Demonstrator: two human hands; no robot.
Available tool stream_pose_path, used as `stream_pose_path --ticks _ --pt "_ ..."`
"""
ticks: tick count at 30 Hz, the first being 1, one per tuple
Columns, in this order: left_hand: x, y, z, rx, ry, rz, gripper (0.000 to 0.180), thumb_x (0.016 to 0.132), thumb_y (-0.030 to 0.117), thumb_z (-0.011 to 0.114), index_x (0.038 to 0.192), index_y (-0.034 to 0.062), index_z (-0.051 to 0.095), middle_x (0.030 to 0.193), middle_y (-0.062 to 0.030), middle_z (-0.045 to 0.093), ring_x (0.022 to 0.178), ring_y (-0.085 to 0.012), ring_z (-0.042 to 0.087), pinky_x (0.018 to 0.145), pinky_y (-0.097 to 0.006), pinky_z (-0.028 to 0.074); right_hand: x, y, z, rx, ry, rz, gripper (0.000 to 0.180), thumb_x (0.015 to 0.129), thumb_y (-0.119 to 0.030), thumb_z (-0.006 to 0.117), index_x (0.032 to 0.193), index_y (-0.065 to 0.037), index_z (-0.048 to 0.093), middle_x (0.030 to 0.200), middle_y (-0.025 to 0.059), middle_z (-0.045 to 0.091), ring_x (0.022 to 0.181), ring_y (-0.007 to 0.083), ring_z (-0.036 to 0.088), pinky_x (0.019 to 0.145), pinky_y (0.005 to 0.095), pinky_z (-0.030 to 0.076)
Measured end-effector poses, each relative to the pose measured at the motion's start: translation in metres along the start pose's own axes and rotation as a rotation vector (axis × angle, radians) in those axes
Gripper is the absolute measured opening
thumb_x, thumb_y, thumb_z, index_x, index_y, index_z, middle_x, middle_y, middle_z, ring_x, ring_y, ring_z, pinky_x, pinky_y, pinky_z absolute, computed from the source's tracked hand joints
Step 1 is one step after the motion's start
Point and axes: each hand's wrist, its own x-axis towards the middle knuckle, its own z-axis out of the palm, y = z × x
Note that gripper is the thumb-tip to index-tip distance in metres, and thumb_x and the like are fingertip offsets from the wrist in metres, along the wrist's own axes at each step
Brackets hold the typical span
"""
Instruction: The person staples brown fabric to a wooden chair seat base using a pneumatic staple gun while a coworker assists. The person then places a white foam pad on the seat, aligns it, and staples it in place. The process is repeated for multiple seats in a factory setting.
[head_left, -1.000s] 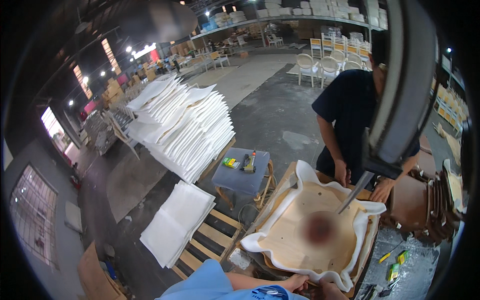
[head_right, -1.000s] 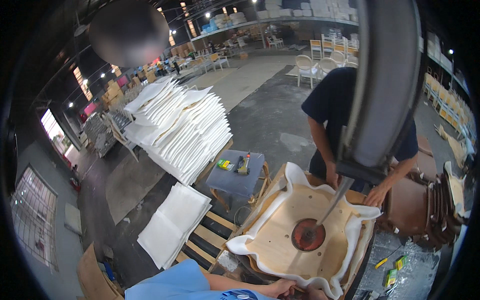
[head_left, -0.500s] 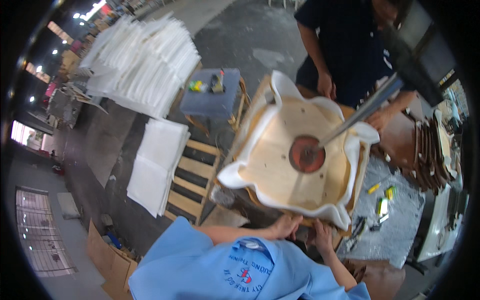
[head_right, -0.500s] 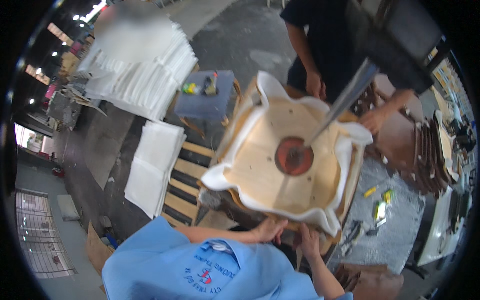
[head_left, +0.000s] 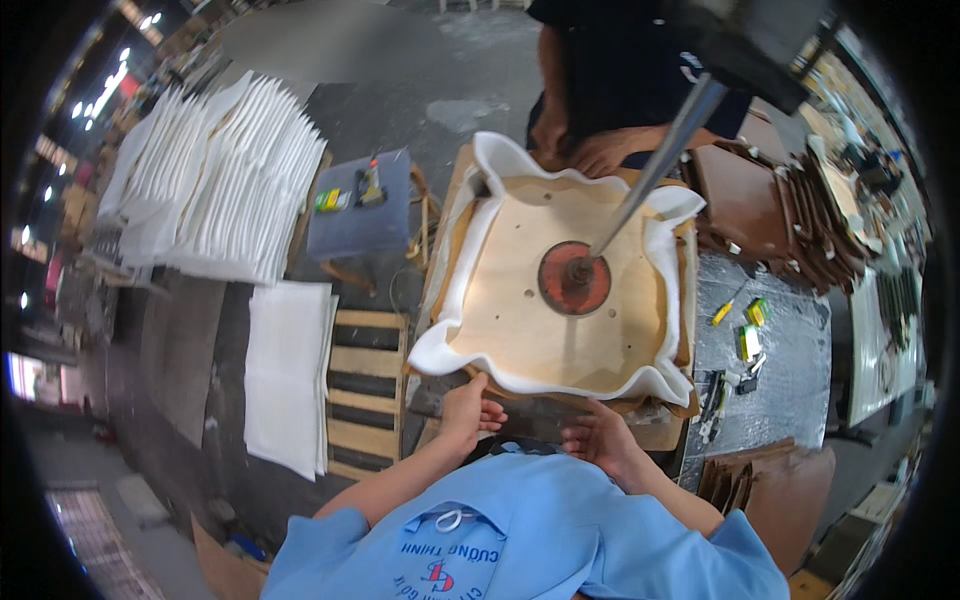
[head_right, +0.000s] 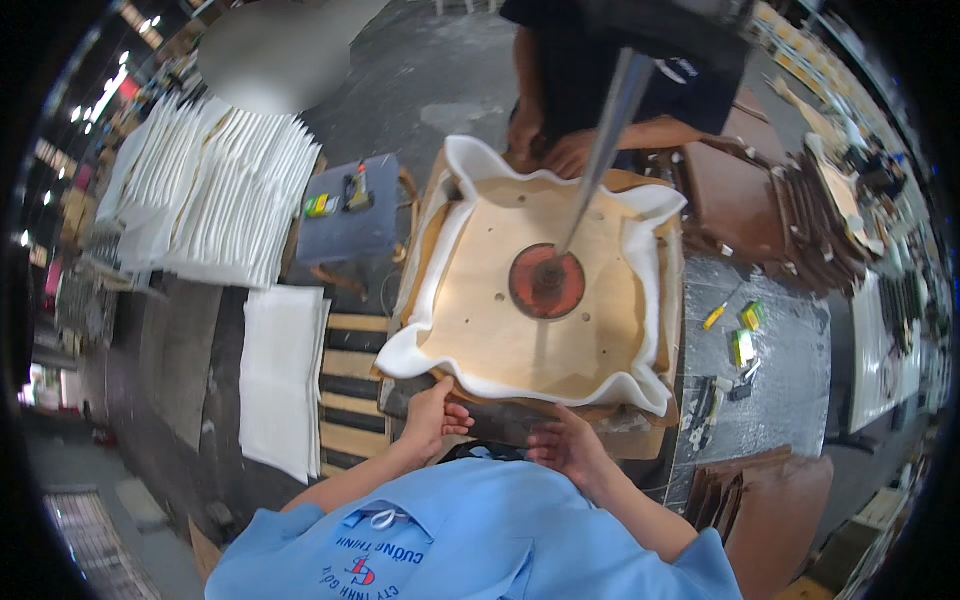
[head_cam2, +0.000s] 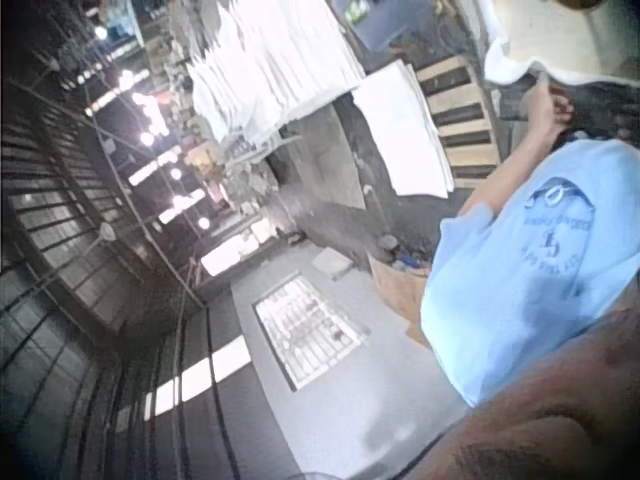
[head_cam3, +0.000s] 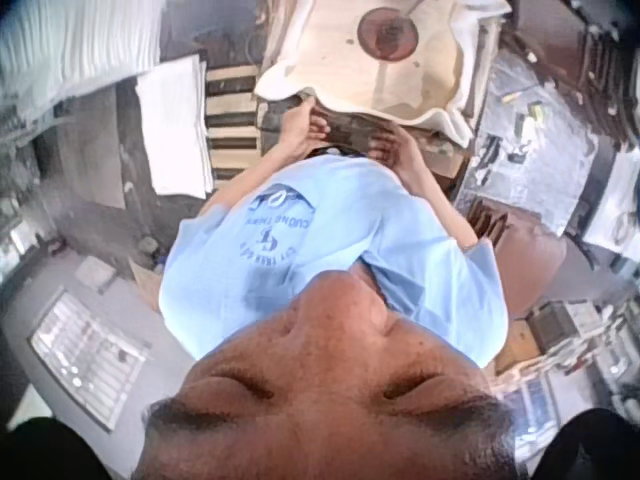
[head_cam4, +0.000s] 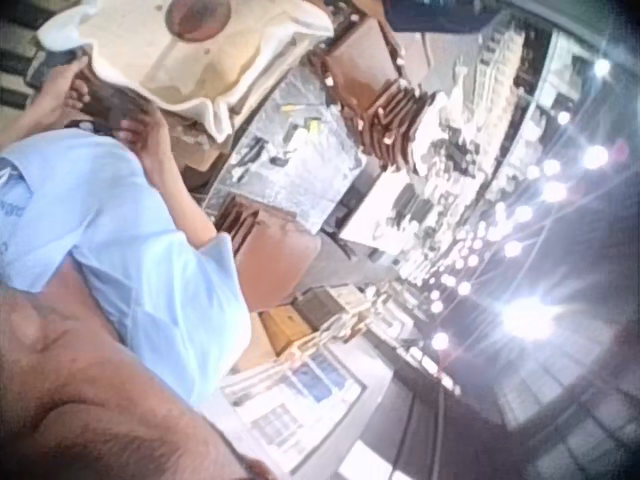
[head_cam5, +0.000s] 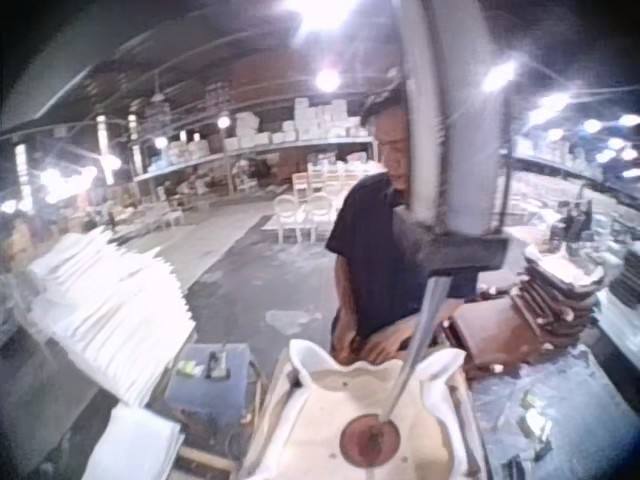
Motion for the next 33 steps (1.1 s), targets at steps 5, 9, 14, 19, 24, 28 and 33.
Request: stream_pose_path --ticks 5,9,14,19,24,28,33 --pt "0.021 0.020 -0.002 0.093 -0.041 -0.099 0.040 0.109 0.037 0.056 0.118 -0.0009 0.065 0.084 -0.0135 0.075 0.071 -0.0282 0.078 0.060 -0.039 0.064 0.030 -0.009 0.022 0.157 -0.003 0.012 0.064 0.112 -0.055 0.047 0.123 0.005 0.067 0.097 0.0158 0.073 0.088 0.0334 0.071 0.080 0.0511 0.058" --pt "0.038 0.034 0.000 0.229 -0.146 -0.200 0.056 0.114 0.050 0.047 0.133 -0.0011 0.062 0.080 -0.0138 0.074 0.076 -0.0339 0.079 0.063 -0.046 0.066 0.034 -0.022 0.030 0.046 0.116 0.069 0.063 0.115 -0.053 0.042 0.123 0.004 0.067 0.096 0.0163 0.073 0.084 0.0345 0.072 0.079 0.0515 0.060" --pt "0.049 0.040 -0.006 0.396 -0.237 -0.146 0.075 0.116 0.060 0.035 0.116 -0.0072 0.068 0.068 -0.0130 0.068 0.071 -0.0377 0.078 0.067 -0.050 0.067 0.028 -0.037 0.033 -0.450 0.191 -0.033 0.057 0.116 -0.047 0.046 0.122 0.005 0.067 0.090 0.0210 0.074 0.069 0.0341 0.072 0.064 0.0483 0.060" --pt "0.047 0.018 -0.029 0.331 -0.333 0.066 0.067 0.114 0.054 0.045 0.086 -0.0024 0.069 0.060 -0.0106 0.064 0.061 -0.0283 0.072 0.062 -0.043 0.062 0.028 -0.021 0.016 -0.468 0.142 -0.206 0.046 0.112 -0.034 0.054 0.104 0.008 0.071 0.077 0.0200 0.073 0.059 0.0294 0.071 0.055 0.0404 0.059" --pt "0.047 -0.008 -0.025 0.299 -0.153 0.262 0.066 0.112 0.056 0.054 0.077 0.0013 0.068 0.061 -0.0089 0.065 0.053 -0.0201 0.062 0.050 -0.035 0.048 0.027 -0.007 0.005 -0.710 0.158 -0.506 0.057 0.114 -0.049 0.053 0.084 -0.003 0.071 0.071 0.0085 0.071 0.063 0.0177 0.069 0.058 0.0351 0.053" --pt "0.056 -0.008 -0.022 0.302 -0.160 0.224 0.068 0.110 0.059 0.057 0.076 0.0016 0.067 0.064 -0.0101 0.067 0.050 -0.0180 0.058 0.046 -0.031 0.044 0.026 -0.006 -0.002 -0.755 0.158 -0.562 0.061 0.114 -0.048 0.052 0.092 0.003 0.076 0.076 0.0116 0.077 0.068 0.0195 0.074 0.066 0.0356 0.059" --pt "0.039 -0.008 -0.026 0.198 -0.428 0.239 0.062 0.110 0.057 0.059 0.092 -0.0018 0.069 0.075 -0.0180 0.074 0.067 -0.0260 0.071 0.065 -0.037 0.059 0.000 -0.016 -0.016 -0.644 -0.065 -0.490 0.055 0.116 -0.045 0.054 0.099 0.002 0.078 0.085 0.0111 0.080 0.076 0.0184 0.076 0.072 0.0346 0.061"
